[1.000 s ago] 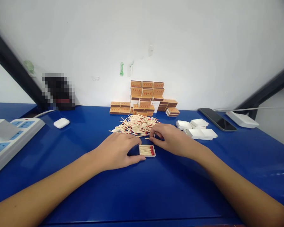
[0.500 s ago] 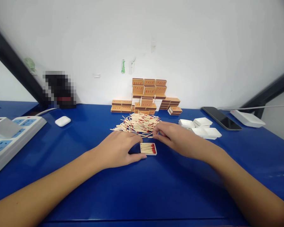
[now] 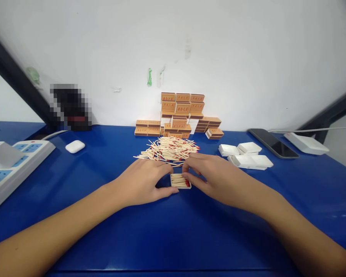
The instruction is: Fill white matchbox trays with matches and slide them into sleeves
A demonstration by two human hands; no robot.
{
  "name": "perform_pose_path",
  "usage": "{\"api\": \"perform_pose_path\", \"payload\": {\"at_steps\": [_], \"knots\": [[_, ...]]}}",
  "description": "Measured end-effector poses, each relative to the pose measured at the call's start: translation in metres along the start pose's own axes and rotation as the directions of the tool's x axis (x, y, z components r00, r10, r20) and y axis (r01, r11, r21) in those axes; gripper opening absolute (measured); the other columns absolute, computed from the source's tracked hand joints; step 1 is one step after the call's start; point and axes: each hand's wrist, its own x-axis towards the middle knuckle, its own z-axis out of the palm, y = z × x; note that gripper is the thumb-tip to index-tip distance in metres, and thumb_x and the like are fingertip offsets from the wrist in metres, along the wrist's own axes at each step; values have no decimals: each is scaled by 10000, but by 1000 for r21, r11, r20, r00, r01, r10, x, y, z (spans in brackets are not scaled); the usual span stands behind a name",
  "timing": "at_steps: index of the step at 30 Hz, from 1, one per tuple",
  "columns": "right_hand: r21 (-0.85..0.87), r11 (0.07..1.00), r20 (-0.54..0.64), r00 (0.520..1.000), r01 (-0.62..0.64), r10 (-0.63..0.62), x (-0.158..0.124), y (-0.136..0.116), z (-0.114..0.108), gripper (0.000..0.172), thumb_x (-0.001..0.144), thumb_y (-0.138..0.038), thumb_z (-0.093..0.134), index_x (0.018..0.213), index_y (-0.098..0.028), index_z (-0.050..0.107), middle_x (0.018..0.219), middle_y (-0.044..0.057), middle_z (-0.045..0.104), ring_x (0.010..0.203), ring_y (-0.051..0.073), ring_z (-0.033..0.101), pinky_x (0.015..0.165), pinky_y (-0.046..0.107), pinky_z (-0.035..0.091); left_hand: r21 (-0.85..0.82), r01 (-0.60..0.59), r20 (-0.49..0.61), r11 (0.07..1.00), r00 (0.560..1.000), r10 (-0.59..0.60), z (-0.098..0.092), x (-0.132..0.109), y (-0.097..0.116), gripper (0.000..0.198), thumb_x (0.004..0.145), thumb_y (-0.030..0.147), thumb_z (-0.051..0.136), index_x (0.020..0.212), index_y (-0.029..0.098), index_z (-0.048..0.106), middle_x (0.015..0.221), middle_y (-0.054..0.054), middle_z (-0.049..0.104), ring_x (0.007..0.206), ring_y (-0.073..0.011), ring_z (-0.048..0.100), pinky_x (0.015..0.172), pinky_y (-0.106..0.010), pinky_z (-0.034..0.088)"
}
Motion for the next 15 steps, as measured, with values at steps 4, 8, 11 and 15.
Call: {"api": "perform_pose_path", "payload": {"at_steps": [4,8,11,15], "knots": [[61,998,34,999,-10,8,-1,4,-1,112,979,-139,604,900,-208,643,979,27,713,845,176,633,712,295,414,-12,-4,-4,1000,1000,4,0,0,0,330,958,526,677,1027,205,697,838,-19,717,734,-197,668,638,-304,415],[119,993,68,998,2,-10,1,4,2,123,1007,-177,579,910,-211,646,976,33,715,827,174,622,712,302,417,0,2,-1,1000,1000,-2,-1,0,-1,342,962,535,666,980,195,690,849,-30,719,743,-207,671,628,-309,412],[85,996,-12,1000,13,-12,4,10,-3,174,1020,-195,550,861,-211,621,902,36,692,807,179,605,684,305,393,-1,-4,-1,1000,1000,4,-1,0,-1,348,962,540,665,1030,200,702,856,-27,725,742,-207,674,636,-313,421],[8,999,-93,995,-39,39,6,30,-12,115,1001,-212,572,918,-213,651,924,46,666,809,190,595,670,305,379,-1,-5,-6,1000,1000,5,-2,0,0,343,963,538,665,1035,206,710,878,-30,739,742,-203,678,640,-314,432]]}}
